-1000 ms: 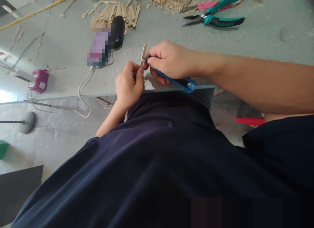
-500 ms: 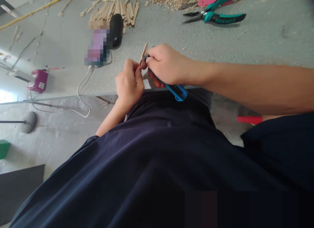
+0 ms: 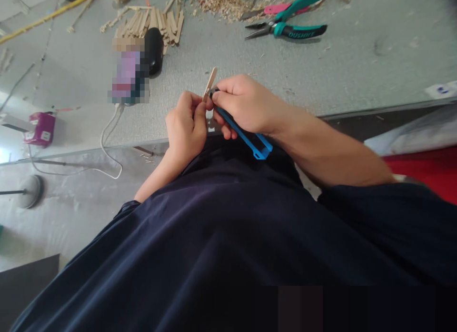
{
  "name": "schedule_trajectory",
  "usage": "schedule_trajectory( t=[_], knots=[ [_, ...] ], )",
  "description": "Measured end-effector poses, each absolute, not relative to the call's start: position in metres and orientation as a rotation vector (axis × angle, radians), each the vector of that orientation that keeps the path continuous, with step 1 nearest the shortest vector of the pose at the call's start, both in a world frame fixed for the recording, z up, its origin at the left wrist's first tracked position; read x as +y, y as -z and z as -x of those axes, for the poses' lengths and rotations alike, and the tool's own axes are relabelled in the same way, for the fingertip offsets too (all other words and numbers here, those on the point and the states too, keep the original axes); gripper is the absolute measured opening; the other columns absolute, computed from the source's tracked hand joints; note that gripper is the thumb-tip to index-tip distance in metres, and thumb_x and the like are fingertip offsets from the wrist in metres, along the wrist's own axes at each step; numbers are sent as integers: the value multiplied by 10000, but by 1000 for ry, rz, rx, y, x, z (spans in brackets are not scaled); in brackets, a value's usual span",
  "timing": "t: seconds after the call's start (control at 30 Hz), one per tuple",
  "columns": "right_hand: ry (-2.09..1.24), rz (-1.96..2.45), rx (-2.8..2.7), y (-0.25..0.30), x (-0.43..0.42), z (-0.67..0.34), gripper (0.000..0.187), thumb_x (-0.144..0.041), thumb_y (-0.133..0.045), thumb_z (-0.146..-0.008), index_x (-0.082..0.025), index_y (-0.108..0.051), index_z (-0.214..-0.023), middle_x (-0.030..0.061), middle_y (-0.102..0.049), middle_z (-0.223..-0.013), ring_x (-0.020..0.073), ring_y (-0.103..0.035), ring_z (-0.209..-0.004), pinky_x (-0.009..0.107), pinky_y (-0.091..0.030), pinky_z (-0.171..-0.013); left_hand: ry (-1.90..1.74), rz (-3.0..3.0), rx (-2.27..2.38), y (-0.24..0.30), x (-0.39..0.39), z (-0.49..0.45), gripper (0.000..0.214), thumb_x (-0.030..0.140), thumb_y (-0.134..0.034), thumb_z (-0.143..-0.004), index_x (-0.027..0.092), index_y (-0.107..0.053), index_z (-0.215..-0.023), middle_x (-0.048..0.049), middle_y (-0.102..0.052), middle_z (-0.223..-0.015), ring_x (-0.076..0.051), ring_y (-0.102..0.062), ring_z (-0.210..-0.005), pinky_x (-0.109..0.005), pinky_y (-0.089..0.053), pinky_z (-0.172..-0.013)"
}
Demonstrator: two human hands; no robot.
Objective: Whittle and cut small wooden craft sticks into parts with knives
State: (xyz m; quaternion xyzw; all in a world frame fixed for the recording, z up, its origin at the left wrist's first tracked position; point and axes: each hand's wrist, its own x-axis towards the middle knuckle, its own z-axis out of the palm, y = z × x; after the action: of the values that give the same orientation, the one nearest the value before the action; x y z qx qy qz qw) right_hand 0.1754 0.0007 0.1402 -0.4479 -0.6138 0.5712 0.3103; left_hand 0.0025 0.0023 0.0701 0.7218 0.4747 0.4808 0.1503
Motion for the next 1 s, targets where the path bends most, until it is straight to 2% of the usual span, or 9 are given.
schedule_trajectory(
  t=[0.2, 0.4, 0.53, 0.67, 0.83, 1.0],
  knots=[
    [-1490, 1148, -1468, -131, -8, -181, 245, -245, -477, -1107, -238, -527, -868, -40, -588, -628, 109, -622, -478, 179, -483, -406, -1387, -1992, 1289, -69, 5, -14, 244, 469, -563, -1076, 269, -606, -944, 25, -643, -753, -132, -626, -642, -322, -482, -699],
    [-1500, 1128, -1437, -127, -7, -178, 278, -165, -402, -1091, -222, -543, -858, -44, -578, -616, 105, -616, -466, 204, -464, -389, -1374, -1997, 1296, -67, 7, -11, 269, 494, -550, -1082, 268, -594, -942, 27, -638, -745, -132, -643, -662, -319, -486, -708],
    [-1404, 1154, -1350, -125, -9, -179, 240, -196, -389, -1104, -232, -520, -906, -57, -564, -641, 103, -603, -470, 215, -461, -409, -1413, -2017, 1289, -67, 6, -12, 308, 523, -539, -1084, 260, -573, -928, 40, -577, -675, -145, -642, -628, -337, -510, -737],
    [-1394, 1118, -1457, -123, -10, -182, 252, -181, -386, -1092, -232, -533, -894, -52, -563, -631, 110, -582, -460, 221, -432, -398, -1418, -1954, 1218, -64, 9, -11, 357, 576, -516, -1081, 262, -554, -914, 57, -515, -620, -122, -575, -535, -318, -481, -650],
    [-1345, 1110, -1574, -122, -12, -181, 208, -267, -495, -1084, -243, -523, -879, -43, -579, -661, 97, -565, -482, 183, -398, -401, -1408, -1931, 1213, -64, 11, -8, 366, 594, -555, -1056, 266, -587, -900, 17, -605, -731, -136, -627, -676, -312, -512, -686],
    [-1338, 1141, -1622, -123, -13, -182, 186, -263, -490, -1068, -239, -524, -887, -24, -591, -697, 104, -560, -506, 189, -405, -414, -1346, -1965, 1210, -70, 9, -6, 447, 681, -489, -1048, 272, -586, -896, -11, -646, -817, -158, -637, -757, -329, -519, -711]
  ],
)
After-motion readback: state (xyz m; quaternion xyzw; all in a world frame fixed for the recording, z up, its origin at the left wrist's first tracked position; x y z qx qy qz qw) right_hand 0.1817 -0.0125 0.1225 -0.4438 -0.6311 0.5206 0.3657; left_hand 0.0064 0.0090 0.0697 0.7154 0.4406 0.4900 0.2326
